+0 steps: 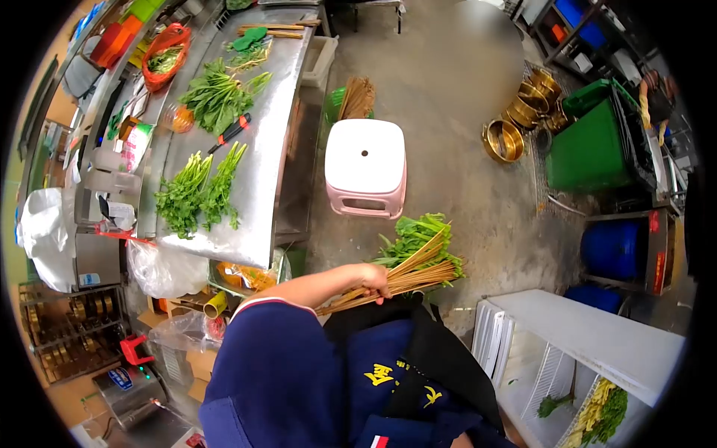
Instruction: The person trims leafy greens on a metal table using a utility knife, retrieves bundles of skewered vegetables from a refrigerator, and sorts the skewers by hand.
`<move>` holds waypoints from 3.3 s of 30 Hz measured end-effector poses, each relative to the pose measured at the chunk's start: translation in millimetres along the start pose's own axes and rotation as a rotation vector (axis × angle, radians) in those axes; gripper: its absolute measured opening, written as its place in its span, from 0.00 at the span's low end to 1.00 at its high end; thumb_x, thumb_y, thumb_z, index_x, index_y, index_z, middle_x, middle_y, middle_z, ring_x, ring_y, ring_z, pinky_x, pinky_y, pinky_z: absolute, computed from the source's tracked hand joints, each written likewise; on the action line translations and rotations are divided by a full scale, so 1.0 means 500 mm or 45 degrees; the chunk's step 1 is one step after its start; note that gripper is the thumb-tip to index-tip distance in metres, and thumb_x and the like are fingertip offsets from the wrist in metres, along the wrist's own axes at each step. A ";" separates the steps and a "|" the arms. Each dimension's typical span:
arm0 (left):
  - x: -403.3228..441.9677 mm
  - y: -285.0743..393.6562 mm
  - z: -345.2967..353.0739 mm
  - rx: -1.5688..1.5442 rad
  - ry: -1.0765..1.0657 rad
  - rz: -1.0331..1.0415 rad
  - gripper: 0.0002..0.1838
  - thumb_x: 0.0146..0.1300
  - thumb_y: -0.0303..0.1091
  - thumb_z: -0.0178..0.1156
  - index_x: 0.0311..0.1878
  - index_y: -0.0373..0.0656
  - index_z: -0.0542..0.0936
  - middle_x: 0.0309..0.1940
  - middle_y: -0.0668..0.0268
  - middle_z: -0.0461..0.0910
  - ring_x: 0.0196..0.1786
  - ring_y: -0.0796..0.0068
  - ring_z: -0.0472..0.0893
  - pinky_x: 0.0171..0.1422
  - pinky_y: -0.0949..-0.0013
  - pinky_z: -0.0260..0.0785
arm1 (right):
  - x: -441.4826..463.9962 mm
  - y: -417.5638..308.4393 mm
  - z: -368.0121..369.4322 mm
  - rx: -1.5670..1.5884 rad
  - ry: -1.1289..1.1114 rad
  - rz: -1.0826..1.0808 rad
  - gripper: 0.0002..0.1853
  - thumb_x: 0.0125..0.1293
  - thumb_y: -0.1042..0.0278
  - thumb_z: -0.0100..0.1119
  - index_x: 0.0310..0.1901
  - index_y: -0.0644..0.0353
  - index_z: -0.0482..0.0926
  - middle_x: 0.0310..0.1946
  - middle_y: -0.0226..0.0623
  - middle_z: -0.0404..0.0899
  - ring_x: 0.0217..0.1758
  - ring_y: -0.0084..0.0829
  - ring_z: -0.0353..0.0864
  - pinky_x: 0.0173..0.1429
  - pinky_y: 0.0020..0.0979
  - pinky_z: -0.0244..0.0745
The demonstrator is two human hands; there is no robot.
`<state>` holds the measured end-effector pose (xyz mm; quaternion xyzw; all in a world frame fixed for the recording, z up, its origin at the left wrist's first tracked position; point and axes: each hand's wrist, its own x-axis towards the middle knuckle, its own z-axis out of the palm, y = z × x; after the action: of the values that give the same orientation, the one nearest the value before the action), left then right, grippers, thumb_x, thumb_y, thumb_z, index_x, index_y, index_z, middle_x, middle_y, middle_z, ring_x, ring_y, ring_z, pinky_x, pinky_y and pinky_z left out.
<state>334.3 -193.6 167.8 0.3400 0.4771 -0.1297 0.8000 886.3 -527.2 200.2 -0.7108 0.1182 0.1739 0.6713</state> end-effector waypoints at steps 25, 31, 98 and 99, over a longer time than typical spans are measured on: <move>-0.281 -0.097 0.261 -1.295 0.522 0.742 0.18 0.57 0.29 0.60 0.51 0.36 0.72 0.25 0.61 0.77 0.12 0.90 0.63 0.12 0.86 0.48 | 0.233 -0.003 0.318 -0.478 -0.519 0.073 0.21 0.66 0.57 0.49 0.56 0.57 0.67 0.49 0.36 0.73 0.53 0.29 0.71 0.51 0.34 0.70; -0.324 -0.030 0.310 -1.392 0.786 0.991 0.21 0.58 0.29 0.59 0.53 0.32 0.69 0.26 0.56 0.77 0.09 0.90 0.55 0.11 0.85 0.48 | -0.069 0.134 0.555 -0.858 -1.410 0.301 0.16 0.67 0.62 0.50 0.53 0.58 0.70 0.45 0.35 0.76 0.46 0.25 0.76 0.45 0.25 0.71; -0.425 -0.867 1.171 -2.892 3.338 1.706 0.20 0.59 0.23 0.51 0.57 0.36 0.66 0.51 0.47 0.72 0.30 0.75 0.73 0.26 0.81 0.64 | -1.376 0.338 -0.683 -1.880 -4.704 1.843 0.25 0.67 0.56 0.51 0.60 0.58 0.58 0.54 0.39 0.71 0.58 0.30 0.69 0.55 0.32 0.67; -0.437 -0.894 1.223 -2.922 3.374 1.630 0.21 0.58 0.23 0.52 0.57 0.36 0.66 0.51 0.48 0.72 0.30 0.76 0.73 0.26 0.81 0.64 | -1.381 0.348 -0.721 -1.897 -4.797 1.728 0.27 0.67 0.56 0.51 0.61 0.58 0.56 0.55 0.39 0.69 0.59 0.30 0.68 0.56 0.31 0.67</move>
<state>397.4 -956.2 357.6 0.3249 -0.3694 -0.8119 0.3143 218.9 -943.3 335.5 -0.3443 0.4237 -0.6508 0.5276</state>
